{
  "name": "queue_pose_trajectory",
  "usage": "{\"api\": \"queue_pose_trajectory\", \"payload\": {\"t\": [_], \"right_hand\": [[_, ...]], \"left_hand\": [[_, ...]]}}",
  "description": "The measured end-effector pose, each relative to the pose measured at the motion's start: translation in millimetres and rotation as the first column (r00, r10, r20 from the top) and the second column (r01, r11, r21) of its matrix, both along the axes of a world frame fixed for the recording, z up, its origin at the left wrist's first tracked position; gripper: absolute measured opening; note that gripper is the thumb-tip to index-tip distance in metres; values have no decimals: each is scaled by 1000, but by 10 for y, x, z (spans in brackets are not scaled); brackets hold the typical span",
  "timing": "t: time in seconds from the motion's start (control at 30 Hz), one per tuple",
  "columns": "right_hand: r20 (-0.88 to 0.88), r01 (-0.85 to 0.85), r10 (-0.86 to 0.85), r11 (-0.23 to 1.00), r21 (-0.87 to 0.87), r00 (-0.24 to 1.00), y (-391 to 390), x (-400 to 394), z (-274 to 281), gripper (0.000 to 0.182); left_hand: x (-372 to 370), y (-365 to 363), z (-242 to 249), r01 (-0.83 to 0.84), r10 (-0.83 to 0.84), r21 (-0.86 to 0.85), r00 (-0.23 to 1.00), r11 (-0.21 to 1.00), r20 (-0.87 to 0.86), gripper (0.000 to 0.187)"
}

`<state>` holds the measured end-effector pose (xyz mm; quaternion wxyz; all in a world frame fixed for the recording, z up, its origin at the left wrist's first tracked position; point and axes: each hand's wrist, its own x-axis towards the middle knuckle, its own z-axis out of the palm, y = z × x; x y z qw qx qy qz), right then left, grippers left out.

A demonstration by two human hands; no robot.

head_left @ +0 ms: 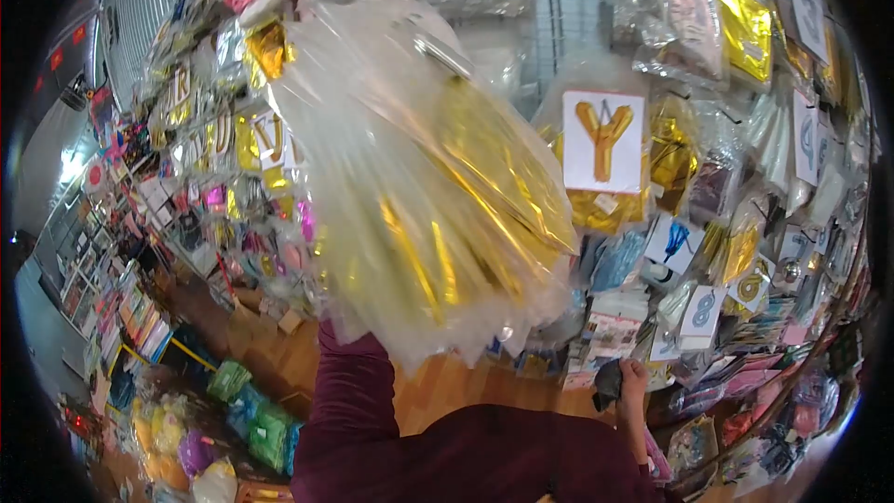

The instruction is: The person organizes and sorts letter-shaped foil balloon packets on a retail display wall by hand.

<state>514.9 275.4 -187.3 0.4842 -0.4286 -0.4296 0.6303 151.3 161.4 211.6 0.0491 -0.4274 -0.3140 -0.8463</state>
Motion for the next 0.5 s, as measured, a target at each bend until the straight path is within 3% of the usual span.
{"api": "queue_pose_trajectory", "payload": {"t": [0.13, 0.2, 0.27, 0.4, 0.5], "right_hand": [[116, 11, -25, 993, 114, 993, -199, -186, 224, 17], [39, -22, 18, 997, 79, 999, -478, -348, 739, 16], [31, -48, 45, 990, 130, 999, -547, -429, 858, 15], [160, -141, 89, 926, 350, 983, -615, -619, 1169, 12], [241, -255, 144, 808, 531, 960, -826, -910, 1654, 14]], "left_hand": [[-46, -289, -406, 39, -31, -91, 996, 995, 84, 40], [-67, -467, -643, 71, -52, -136, 989, 988, 139, 40], [-94, -650, -873, 107, -72, -175, 978, 979, 196, 40], [10, -988, -1359, 184, -103, -243, 944, 952, 312, 41], [101, -1048, -1642, 271, -164, -259, 914, 927, 370, 44]]}}
